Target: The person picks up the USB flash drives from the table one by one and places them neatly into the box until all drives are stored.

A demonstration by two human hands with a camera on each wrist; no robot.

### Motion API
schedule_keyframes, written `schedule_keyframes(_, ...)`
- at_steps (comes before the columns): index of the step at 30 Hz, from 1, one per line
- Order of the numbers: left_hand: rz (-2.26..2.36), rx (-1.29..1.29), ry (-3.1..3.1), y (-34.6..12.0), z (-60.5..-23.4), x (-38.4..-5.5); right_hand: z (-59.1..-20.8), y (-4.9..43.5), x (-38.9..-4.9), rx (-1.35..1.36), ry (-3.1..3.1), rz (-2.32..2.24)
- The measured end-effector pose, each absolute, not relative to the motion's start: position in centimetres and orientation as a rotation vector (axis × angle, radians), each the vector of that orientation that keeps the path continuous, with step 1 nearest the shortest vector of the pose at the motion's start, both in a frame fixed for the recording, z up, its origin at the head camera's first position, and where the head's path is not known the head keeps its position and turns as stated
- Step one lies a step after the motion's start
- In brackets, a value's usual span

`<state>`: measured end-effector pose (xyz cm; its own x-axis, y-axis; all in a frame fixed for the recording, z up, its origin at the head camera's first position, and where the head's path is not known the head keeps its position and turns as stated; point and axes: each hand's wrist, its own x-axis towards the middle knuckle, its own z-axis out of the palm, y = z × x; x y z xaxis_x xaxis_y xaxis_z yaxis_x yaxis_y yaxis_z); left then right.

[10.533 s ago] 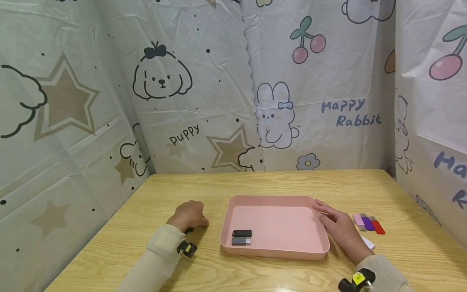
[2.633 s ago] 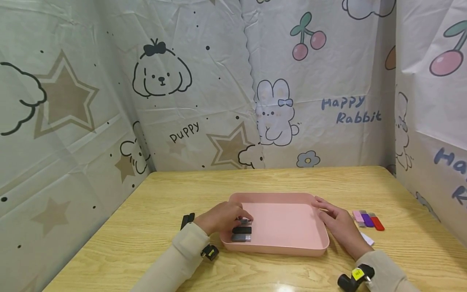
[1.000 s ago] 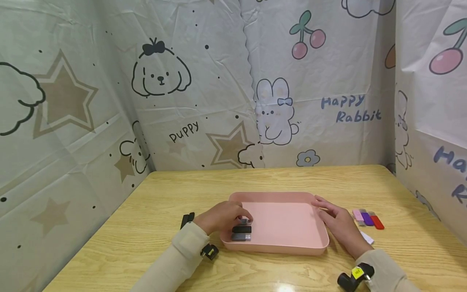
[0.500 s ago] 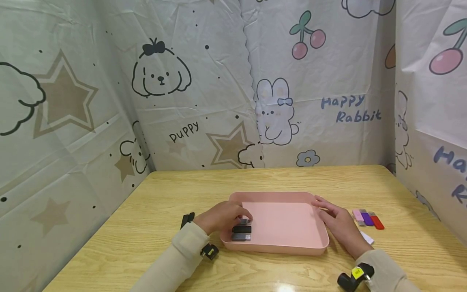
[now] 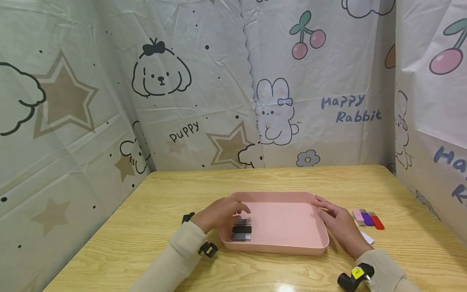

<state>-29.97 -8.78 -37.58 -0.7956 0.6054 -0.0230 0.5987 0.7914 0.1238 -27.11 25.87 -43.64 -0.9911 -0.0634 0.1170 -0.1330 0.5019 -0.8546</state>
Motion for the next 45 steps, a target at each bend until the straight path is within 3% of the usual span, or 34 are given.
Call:
schedule_keyframes(26,0.164,1.032,3.012,-10.9,-35.7,-31.1,-43.7,25.9,-27.1,0.178,-2.667,1.527)
schedule_keyframes(45,0.282,0.859,2.913,-14.4,-34.2,-31.5,-43.6,25.9,-27.1,0.16,-2.682,1.538)
